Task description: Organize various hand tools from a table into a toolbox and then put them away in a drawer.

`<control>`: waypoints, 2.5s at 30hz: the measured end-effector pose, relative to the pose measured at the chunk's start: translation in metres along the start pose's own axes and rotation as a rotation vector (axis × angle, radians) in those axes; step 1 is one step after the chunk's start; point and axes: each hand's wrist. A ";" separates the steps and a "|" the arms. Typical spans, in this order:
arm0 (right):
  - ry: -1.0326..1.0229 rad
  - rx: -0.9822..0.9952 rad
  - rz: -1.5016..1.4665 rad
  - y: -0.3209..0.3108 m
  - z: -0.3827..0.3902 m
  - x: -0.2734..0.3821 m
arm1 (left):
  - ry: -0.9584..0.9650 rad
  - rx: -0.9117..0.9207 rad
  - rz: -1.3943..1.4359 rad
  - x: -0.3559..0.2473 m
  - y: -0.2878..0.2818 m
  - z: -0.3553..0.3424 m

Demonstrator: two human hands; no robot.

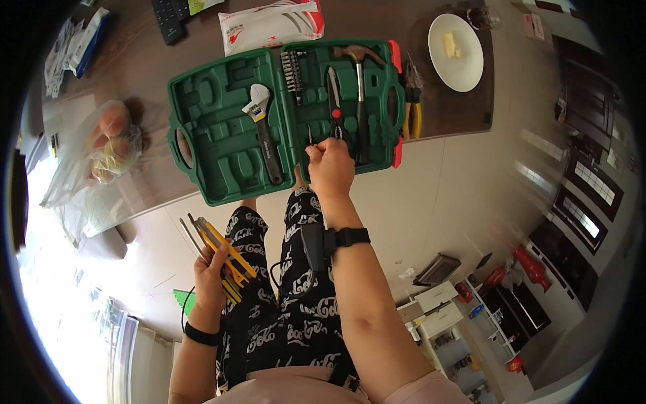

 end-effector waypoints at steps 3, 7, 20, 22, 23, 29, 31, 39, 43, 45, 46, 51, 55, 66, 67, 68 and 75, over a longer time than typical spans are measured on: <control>0.017 0.020 0.026 -0.001 -0.002 0.001 | -0.002 0.000 -0.005 0.001 -0.001 0.000; 0.062 0.035 0.004 0.000 -0.006 0.001 | 0.002 0.011 -0.008 0.002 0.000 0.001; 0.098 0.039 -0.149 -0.030 0.024 -0.015 | 0.023 -0.021 0.045 -0.008 -0.002 0.003; 0.100 0.170 -0.230 -0.029 0.041 -0.005 | 0.006 -0.038 0.066 -0.010 -0.009 0.005; 0.054 0.269 -0.298 -0.031 0.051 0.003 | 0.014 -0.038 0.076 -0.010 -0.008 0.004; 0.196 1.132 -0.755 -0.019 0.103 0.058 | 0.008 0.050 0.094 -0.018 0.002 -0.018; 0.100 1.161 -0.703 -0.010 0.116 0.068 | 0.024 0.080 0.061 -0.019 0.000 -0.024; 0.080 1.117 -0.519 -0.004 0.107 0.079 | 0.071 0.068 0.053 -0.018 -0.013 -0.034; 0.161 0.915 -0.681 0.011 0.103 0.054 | 0.040 0.073 0.039 -0.011 -0.026 -0.038; 0.162 0.850 -0.695 0.015 0.102 0.054 | 0.039 0.059 0.034 -0.011 -0.033 -0.037; 0.164 0.781 -0.712 0.016 0.101 0.053 | 0.037 0.048 0.025 -0.011 -0.035 -0.037; 0.057 0.782 -0.556 0.023 0.092 0.078 | 0.032 0.036 0.043 -0.003 -0.045 -0.041; 0.002 0.686 -0.542 0.055 0.083 0.086 | 0.034 0.022 0.046 -0.004 -0.040 -0.047; -0.043 0.588 -0.190 0.065 0.078 0.121 | 0.039 0.012 0.064 -0.009 -0.041 -0.053; -0.042 0.589 -0.189 0.066 0.078 0.121 | 0.040 0.015 0.066 -0.010 -0.041 -0.054; -0.039 0.558 -0.197 0.065 0.078 0.119 | 0.038 0.015 0.066 -0.010 -0.040 -0.055; 0.006 0.563 -0.247 0.067 0.076 0.115 | 0.038 0.018 0.057 -0.008 -0.039 -0.062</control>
Point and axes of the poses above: each hand's wrist, its own z-axis away from the middle knuckle, its own y-axis out of the palm, x = y × z, and after that the axes turned 2 degrees about z, right-handed
